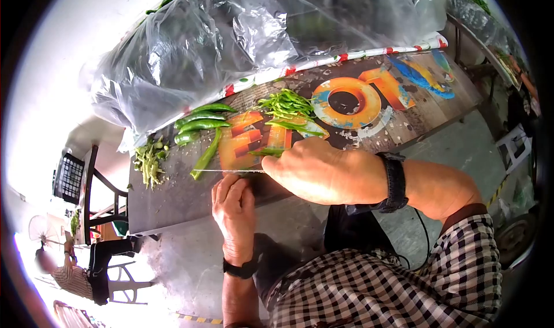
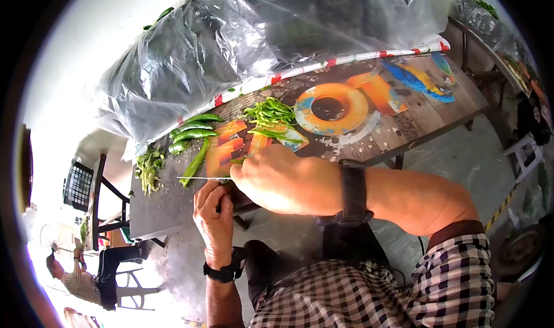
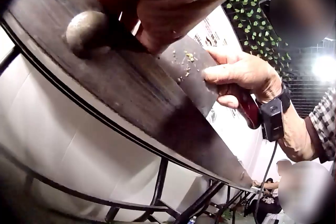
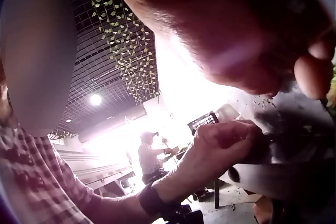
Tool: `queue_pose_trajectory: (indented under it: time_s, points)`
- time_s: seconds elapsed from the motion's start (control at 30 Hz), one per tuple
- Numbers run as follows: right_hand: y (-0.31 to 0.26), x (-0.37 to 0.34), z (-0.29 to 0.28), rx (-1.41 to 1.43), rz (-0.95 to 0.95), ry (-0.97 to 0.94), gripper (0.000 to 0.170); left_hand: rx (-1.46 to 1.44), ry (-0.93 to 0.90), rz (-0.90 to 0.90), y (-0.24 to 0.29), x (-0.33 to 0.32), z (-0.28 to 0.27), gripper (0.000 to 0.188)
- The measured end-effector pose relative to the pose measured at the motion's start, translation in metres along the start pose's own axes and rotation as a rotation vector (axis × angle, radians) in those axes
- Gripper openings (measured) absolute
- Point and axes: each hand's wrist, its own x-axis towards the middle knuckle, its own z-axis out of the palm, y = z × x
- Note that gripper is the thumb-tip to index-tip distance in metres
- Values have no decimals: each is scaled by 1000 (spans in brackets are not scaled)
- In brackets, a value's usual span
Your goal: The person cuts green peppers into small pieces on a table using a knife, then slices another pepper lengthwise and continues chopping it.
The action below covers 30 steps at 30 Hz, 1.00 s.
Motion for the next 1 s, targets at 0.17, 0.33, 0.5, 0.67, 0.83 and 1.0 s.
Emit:
queue_pose_trajectory:
  time_s: [0.17, 0.33, 0.5, 0.67, 0.83, 1.0]
  points:
    - [-1, 1, 1, 21, 19, -16, 13, -68, -9, -20, -5, -1, 4, 17]
    - [5, 1, 6, 9, 4, -19, 16, -84, -25, 9, -3, 4, 4, 16]
    - [4, 3, 3, 36, 16, -58, 16, -97, -21, 24, -1, 4, -3, 15]
    - [5, 3, 2, 38, 12, -82, 16, -59, -54, 31, -7, 5, -5, 16]
    - [6, 3, 1, 66, 22, -84, 17, -3, -70, 95, -9, 6, -3, 18]
    - [7, 4, 4, 137, 35, -80, 17, 45, -54, 107, -4, 4, 1, 18]
